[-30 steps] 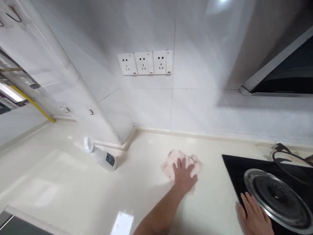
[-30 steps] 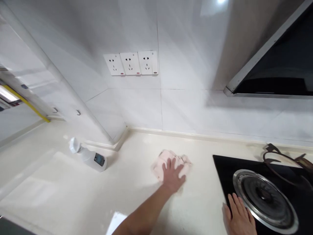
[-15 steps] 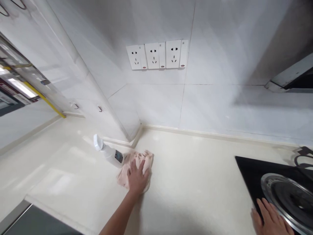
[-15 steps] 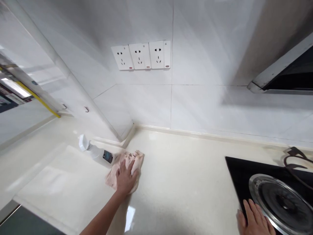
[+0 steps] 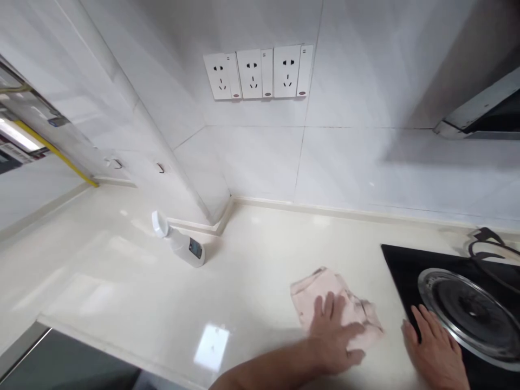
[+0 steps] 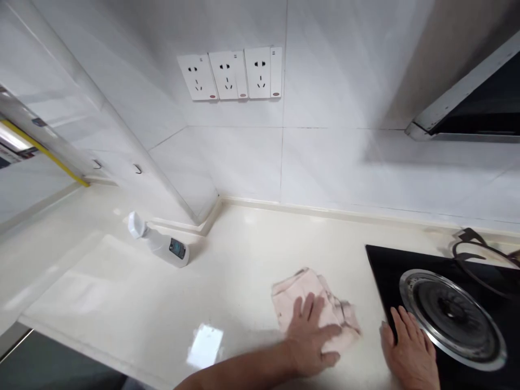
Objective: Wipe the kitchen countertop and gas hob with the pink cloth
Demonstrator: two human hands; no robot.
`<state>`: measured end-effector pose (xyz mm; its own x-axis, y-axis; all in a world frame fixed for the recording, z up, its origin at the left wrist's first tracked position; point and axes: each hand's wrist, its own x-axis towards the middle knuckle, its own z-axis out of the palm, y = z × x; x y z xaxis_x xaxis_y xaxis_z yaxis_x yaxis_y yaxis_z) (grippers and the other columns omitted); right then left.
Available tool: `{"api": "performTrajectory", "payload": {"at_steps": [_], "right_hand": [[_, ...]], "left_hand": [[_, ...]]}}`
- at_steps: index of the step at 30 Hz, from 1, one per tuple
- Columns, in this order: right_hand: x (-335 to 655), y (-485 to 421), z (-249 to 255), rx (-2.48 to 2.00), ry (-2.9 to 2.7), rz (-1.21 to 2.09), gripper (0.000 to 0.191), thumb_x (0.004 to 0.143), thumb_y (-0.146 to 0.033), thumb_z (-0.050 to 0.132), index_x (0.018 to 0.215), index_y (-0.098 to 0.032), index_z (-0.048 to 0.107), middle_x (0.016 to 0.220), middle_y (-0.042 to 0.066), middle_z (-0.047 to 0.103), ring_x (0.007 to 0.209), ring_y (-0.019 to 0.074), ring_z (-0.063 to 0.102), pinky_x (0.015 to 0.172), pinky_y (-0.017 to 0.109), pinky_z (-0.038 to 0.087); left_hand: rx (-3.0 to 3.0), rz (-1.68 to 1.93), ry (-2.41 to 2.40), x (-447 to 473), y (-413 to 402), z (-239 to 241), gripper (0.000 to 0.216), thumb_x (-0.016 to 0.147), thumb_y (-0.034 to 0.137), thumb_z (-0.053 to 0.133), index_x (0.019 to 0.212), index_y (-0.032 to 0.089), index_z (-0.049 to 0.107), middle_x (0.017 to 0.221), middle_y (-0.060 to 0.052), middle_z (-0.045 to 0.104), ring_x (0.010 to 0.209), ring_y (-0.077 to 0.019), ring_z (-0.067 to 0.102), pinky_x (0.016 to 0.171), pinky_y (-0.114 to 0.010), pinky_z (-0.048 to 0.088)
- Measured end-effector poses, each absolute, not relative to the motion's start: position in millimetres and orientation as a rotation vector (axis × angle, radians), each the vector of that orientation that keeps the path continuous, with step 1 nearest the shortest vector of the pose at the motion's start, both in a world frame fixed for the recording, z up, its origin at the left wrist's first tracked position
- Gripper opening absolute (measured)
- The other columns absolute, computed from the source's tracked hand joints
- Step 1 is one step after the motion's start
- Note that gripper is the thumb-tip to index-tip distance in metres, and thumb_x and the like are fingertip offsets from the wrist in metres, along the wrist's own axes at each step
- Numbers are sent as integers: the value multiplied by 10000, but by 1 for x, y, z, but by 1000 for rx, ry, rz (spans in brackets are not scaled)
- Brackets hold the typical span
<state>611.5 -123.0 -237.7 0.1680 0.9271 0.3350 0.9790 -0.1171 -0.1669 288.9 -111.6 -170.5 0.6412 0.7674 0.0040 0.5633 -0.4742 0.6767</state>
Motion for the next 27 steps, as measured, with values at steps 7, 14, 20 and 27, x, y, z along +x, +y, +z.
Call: {"api": "performTrajectory", "payload": {"at_steps": [7, 14, 20, 27], "right_hand": [[613, -125, -234, -2117, -1811, -191, 753, 946, -557, 261, 1461, -83, 538, 1531, 215, 535, 1440, 396, 466, 1162, 585, 363], [610, -125, -227, -2152, -1817, -168, 828, 919, -614, 227, 1462, -69, 536, 1507, 236, 549, 1417, 439, 478, 1150, 624, 355], [615, -126, -229, -2175, -1814, -144, 857, 910, -653, 209, 1455, -82, 544, 1514, 229, 545, 1401, 447, 491, 1149, 639, 346], [615, -125, -225, -2221, -1767, -22, 870, 905, -681, 207, 1443, -97, 563, 1507, 228, 553, 1417, 447, 479, 1134, 633, 359]], "left_hand": [[2272, 372, 1113, 225, -155, -189, 609, 926, 729, 495, 1487, 493, 481, 1757, -24, 190, 1595, -359, 250, 1255, -651, 222], [1990, 316, 2302, 68, -166, -185, 519, 944, 506, 580, 1451, 395, 581, 1676, -112, 394, 1561, -390, 316, 1200, -632, 295], [1428, 63, 2787, -37, -172, -154, 577, 981, 514, 484, 1515, 296, 516, 1665, -202, 366, 1556, -448, 278, 1172, -675, 306], [1264, 104, 2885, -21, -191, -154, 578, 1018, 497, 382, 1538, 263, 479, 1653, -207, 378, 1564, -411, 282, 1183, -666, 308]]}}
